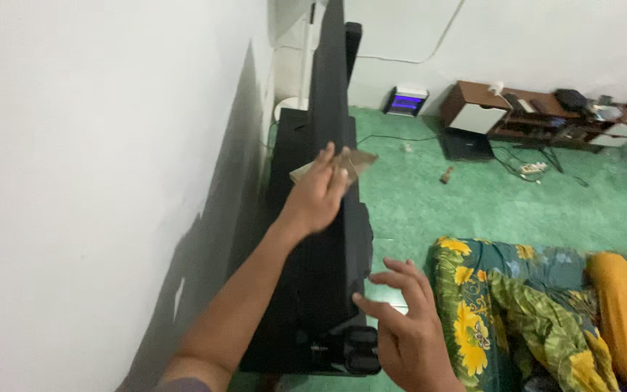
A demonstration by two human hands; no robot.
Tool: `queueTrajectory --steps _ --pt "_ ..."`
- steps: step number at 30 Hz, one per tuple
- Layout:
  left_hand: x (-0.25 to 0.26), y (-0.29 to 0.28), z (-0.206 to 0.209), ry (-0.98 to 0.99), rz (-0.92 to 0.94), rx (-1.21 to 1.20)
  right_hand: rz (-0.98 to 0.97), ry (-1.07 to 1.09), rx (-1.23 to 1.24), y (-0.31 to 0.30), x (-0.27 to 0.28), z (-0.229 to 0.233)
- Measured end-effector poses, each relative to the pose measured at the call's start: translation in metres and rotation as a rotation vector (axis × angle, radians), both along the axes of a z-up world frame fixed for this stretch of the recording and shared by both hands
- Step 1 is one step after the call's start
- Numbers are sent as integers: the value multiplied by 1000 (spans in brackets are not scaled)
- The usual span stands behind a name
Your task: The person wipes a television screen, a remote control, and a speaker using a cloth, then handles a power cable.
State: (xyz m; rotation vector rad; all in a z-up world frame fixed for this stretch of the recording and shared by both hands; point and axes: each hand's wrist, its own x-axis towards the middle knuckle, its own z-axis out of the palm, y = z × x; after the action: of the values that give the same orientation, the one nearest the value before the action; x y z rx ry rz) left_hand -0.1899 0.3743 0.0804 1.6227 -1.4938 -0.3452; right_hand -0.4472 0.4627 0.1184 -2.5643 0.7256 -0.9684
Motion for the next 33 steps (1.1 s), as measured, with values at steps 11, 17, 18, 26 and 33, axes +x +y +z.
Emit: queueTrajectory --steps 11,17,18,26,33 --pt "85 -214 -88 246 205 -152 -261 63 133 17 -11 -22" --pt "146 -313 -68 241 179 -98 -244 47 92 24 -9 -12" --pt "147 -316 -63 242 151 -95 -243 54 103 25 -11 -10" --pt "113 -238 -89 175 -54 -281 -154 52 54 25 -6 7" --pt "22 -25 -89 381 -389 -497 -49 48 54 18 -1 7"
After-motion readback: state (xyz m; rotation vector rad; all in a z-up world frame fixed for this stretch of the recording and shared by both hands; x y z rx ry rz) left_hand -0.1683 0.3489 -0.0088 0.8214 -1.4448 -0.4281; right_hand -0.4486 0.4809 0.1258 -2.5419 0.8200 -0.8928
